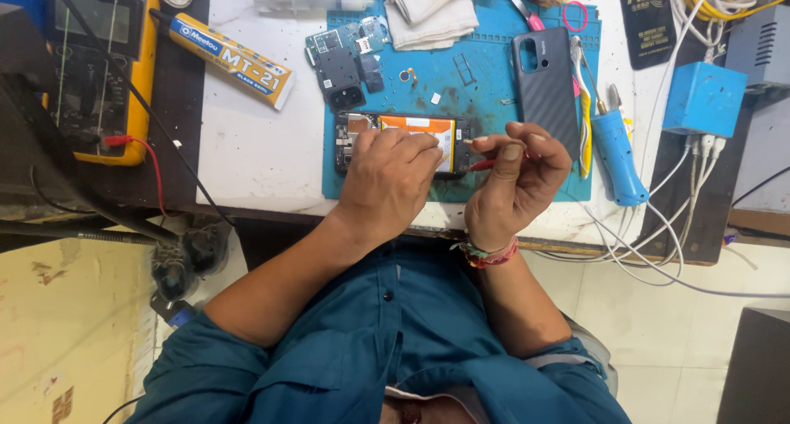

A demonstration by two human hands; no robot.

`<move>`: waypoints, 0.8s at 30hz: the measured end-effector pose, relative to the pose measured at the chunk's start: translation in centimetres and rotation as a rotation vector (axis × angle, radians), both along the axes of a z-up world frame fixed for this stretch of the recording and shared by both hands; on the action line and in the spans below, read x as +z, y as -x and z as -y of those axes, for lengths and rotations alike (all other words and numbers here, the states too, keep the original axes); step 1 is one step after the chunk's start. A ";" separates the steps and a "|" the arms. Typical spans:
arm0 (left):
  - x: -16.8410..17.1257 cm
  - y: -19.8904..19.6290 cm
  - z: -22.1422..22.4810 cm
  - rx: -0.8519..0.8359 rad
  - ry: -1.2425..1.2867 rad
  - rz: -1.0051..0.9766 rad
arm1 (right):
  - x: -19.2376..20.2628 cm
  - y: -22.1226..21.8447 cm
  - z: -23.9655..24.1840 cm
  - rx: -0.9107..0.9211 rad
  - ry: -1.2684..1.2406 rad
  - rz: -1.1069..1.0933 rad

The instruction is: The person uses a red plastic spudger to pry and disconnect the battery connector on a disassembled smartphone. They then use a pink plastic spudger to lift the battery and remove it from the device, placing it on the workbench.

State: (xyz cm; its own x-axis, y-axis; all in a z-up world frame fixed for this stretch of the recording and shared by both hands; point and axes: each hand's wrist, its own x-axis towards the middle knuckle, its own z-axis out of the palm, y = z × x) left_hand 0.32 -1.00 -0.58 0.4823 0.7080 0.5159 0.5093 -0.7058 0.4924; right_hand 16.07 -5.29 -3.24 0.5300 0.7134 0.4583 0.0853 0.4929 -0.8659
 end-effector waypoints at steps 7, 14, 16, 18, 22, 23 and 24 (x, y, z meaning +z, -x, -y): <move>0.1 -0.1 -0.1 0.005 -0.009 0.002 | 1.6 0.1 0.7 -0.062 -0.031 0.551; -0.5 0.0 0.2 0.017 -0.016 0.019 | 3.5 -2.1 0.1 0.255 -0.025 0.749; -0.4 -0.1 -0.1 0.018 -0.018 0.017 | 3.5 -1.9 -0.1 0.187 -0.072 0.745; -0.4 -0.1 0.0 0.015 -0.016 0.022 | 3.4 -1.6 0.0 0.114 -0.083 0.701; -0.4 0.1 0.1 0.005 -0.019 0.013 | 3.3 -1.7 0.4 0.159 0.072 0.548; -0.4 0.1 0.0 0.004 -0.021 0.014 | 3.4 -2.0 0.4 0.220 0.139 0.514; -0.4 0.1 0.0 0.002 -0.023 0.015 | 3.2 -1.7 0.6 0.210 0.092 0.543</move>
State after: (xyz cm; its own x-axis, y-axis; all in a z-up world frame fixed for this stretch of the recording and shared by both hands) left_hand 0.25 -1.02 -0.95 0.4730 0.6969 0.5390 0.5039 -0.7159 0.4834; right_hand 17.80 -5.85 -0.06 0.0801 0.8273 0.5560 0.4369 0.4722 -0.7656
